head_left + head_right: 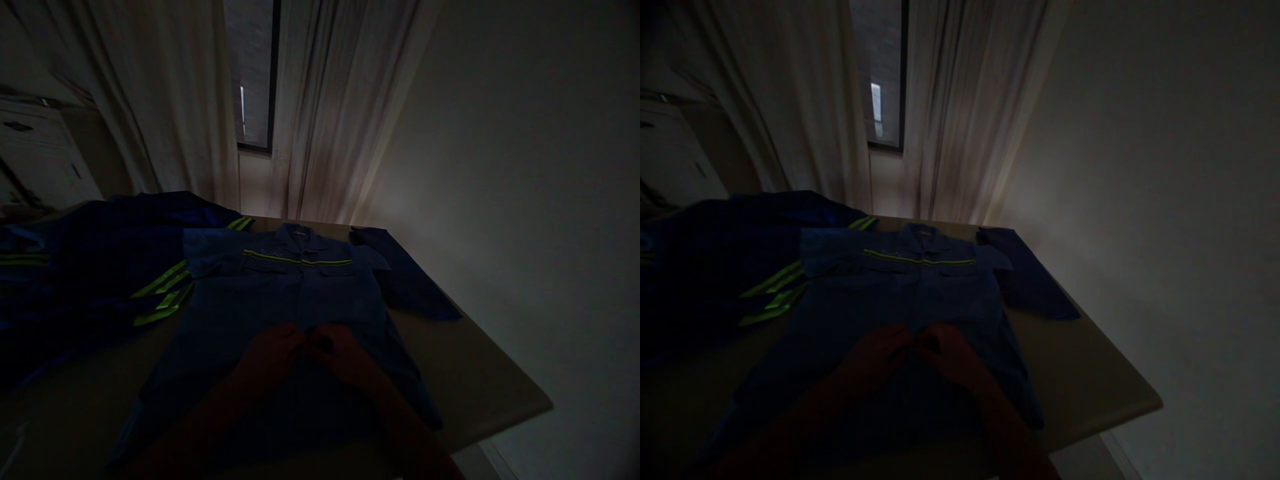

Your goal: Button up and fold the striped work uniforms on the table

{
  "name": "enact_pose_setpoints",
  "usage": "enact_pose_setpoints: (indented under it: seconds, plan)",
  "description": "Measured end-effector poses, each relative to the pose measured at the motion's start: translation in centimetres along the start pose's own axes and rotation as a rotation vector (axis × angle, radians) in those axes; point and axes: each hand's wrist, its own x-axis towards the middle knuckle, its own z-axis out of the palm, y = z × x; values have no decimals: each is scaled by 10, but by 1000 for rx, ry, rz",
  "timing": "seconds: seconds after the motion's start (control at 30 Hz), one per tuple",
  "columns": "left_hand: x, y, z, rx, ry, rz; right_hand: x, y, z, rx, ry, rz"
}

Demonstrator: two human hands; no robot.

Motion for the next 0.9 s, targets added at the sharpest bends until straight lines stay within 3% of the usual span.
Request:
enact_pose_setpoints:
  seconds: [0.37,0.63,0.9]
  plan:
    - [1,6,0,91,-36,-81,1,-1,0,20,-7,-19]
    - [2,-2,-1,-198,43,-160,3,5,1,-46,16,-75]
    - [4,-4,-3,-183,-16,-126,1,2,1,-96,28,-65]
